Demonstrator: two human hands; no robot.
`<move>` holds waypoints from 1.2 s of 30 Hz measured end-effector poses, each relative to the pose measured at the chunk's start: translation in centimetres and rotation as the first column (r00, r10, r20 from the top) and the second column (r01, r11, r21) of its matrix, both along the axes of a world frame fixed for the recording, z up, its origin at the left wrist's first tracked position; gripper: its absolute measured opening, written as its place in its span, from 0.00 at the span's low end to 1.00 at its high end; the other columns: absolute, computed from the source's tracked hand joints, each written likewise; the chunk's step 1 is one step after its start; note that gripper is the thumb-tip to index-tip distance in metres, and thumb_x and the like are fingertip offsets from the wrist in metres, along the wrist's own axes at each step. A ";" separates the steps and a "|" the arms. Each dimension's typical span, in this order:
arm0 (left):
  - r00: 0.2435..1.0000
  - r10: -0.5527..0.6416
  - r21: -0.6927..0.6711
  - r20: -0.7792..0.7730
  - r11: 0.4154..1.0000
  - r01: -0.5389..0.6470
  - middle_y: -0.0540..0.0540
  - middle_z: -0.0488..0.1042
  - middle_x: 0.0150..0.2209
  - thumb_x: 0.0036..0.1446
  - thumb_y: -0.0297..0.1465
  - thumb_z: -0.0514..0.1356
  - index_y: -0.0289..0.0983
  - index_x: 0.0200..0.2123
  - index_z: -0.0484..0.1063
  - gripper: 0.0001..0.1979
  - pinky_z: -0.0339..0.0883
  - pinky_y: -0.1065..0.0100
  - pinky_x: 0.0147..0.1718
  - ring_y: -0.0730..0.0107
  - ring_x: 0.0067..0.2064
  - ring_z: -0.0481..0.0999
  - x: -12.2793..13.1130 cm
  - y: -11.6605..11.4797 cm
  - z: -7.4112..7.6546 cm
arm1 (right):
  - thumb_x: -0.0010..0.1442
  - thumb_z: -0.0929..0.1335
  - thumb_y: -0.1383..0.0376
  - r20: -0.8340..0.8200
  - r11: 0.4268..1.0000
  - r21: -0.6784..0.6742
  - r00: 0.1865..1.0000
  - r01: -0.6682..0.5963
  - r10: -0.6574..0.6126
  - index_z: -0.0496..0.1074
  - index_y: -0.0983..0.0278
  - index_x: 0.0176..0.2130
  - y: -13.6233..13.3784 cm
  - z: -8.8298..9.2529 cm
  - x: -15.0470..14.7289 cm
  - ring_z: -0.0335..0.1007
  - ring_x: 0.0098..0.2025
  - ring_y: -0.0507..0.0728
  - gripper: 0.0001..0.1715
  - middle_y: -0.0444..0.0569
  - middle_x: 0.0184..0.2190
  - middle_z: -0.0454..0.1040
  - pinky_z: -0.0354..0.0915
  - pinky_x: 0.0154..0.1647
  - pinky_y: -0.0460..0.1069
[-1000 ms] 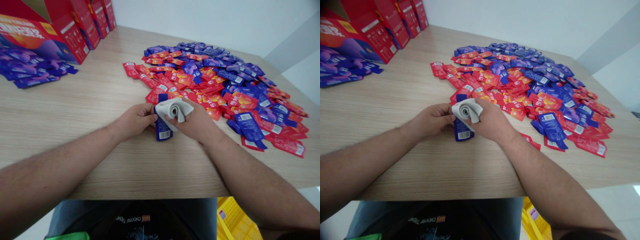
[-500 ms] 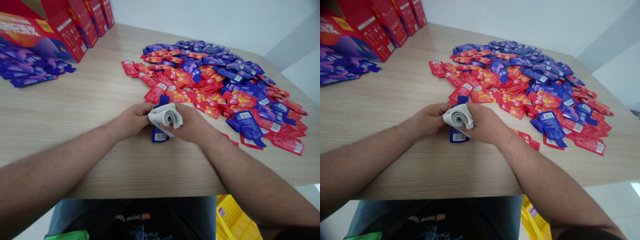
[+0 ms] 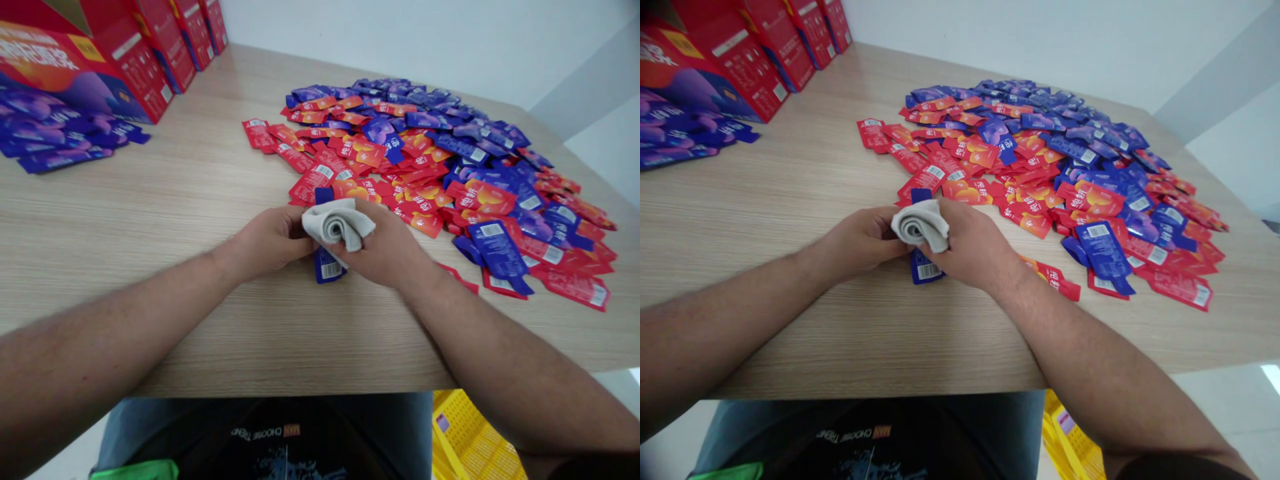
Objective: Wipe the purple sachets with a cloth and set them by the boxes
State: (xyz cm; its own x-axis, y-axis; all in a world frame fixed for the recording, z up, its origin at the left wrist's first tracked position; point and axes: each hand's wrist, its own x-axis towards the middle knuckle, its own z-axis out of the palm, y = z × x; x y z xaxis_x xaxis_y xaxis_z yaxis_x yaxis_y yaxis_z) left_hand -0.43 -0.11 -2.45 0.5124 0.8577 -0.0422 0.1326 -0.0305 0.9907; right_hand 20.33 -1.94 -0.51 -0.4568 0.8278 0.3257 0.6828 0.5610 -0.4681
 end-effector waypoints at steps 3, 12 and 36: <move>0.994 -0.015 0.130 -0.105 0.991 0.028 0.48 0.81 0.36 0.49 0.28 0.68 0.39 0.35 0.79 0.08 0.72 0.64 0.41 0.63 0.38 0.78 -0.1 0.0 0.0 | 0.58 0.71 0.58 0.089 0.999 -0.034 0.996 -0.015 0.018 0.75 0.60 0.45 -0.2 0.4 0.1 0.76 0.42 0.62 0.15 0.50 0.40 0.81 0.69 0.40 0.54; 0.977 -0.019 0.215 -0.214 0.974 0.066 0.49 0.80 0.34 0.49 0.32 0.67 0.38 0.35 0.77 0.08 0.72 0.62 0.43 0.61 0.41 0.77 -0.4 0.1 -0.3 | 0.57 0.72 0.59 0.154 0.999 0.049 0.988 0.013 -0.020 0.74 0.62 0.44 0.2 0.3 0.3 0.76 0.43 0.64 0.15 0.52 0.40 0.80 0.69 0.42 0.54; 0.926 0.307 -0.421 0.219 0.886 -0.194 0.54 0.66 0.22 0.54 0.24 0.61 0.38 0.28 0.62 0.09 0.63 0.72 0.23 0.76 0.22 0.66 0.7 -0.3 0.9 | 0.60 0.70 0.58 0.064 1.000 0.005 0.998 -0.015 0.015 0.75 0.63 0.46 0.4 -0.8 0.2 0.76 0.46 0.63 0.16 0.54 0.43 0.80 0.70 0.46 0.56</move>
State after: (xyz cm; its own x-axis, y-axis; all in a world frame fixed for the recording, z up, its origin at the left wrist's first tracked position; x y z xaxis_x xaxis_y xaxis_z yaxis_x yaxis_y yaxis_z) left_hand 0.29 -0.40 -1.56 0.3215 0.9027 -0.2861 -0.1918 0.3579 0.9138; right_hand 20.51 -1.53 -1.30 -0.4891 0.8190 0.3001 0.7030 0.5738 -0.4202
